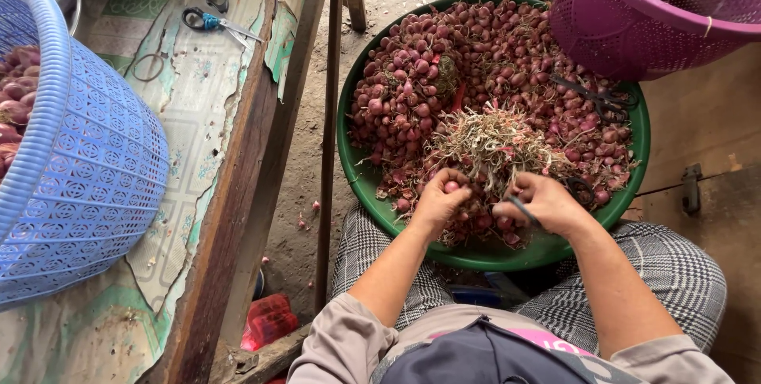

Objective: The person sits on the ground with a large green basin of shallots on their lap, holding each shallot and using scissors to cut off its root end and dry stems. Trimmed shallots are tossed into a blue basket on the table beside them, and cut root debris accumulates in the basin.

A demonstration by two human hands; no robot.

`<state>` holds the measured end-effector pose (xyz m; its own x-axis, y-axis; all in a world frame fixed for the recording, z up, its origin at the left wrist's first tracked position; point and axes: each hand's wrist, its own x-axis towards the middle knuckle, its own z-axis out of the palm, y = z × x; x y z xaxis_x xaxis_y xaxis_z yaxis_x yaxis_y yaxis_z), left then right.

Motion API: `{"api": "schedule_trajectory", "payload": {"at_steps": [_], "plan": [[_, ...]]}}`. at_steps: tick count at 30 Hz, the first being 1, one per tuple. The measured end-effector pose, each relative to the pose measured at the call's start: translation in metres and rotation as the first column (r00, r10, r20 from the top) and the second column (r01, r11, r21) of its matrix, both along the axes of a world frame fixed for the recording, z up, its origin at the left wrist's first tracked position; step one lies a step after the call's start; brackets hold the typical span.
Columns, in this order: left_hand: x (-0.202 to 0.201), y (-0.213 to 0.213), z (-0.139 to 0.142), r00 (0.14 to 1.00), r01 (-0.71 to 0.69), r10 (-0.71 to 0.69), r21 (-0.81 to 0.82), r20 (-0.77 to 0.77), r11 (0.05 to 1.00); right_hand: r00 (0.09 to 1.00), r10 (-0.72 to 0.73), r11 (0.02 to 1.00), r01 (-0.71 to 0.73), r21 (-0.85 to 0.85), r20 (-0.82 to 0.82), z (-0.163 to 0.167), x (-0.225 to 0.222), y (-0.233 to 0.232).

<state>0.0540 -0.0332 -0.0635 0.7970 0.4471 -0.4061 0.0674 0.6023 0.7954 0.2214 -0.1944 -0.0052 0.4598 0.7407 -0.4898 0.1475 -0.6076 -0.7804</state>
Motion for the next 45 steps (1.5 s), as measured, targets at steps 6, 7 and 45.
{"api": "schedule_trajectory", "payload": {"at_steps": [6, 7, 45], "plan": [[0.031, 0.020, 0.010, 0.984, -0.040, 0.173, 0.896, -0.042, 0.442, 0.972, -0.204, 0.972, 0.186, 0.142, 0.120, 0.000, 0.007, 0.006], [0.040, 0.025, 0.010, 0.979, -0.003, 0.199, 0.975, -0.042, 0.220, 0.971, -0.219, 0.969, 0.205, 0.136, 0.097, -0.001, 0.007, 0.008], [-0.008, 0.019, 0.027, 0.963, 0.249, -0.246, -0.018, 0.111, 0.968, 0.999, -0.017, 0.971, 0.005, 0.240, 0.049, 0.010, -0.016, -0.014]]}}
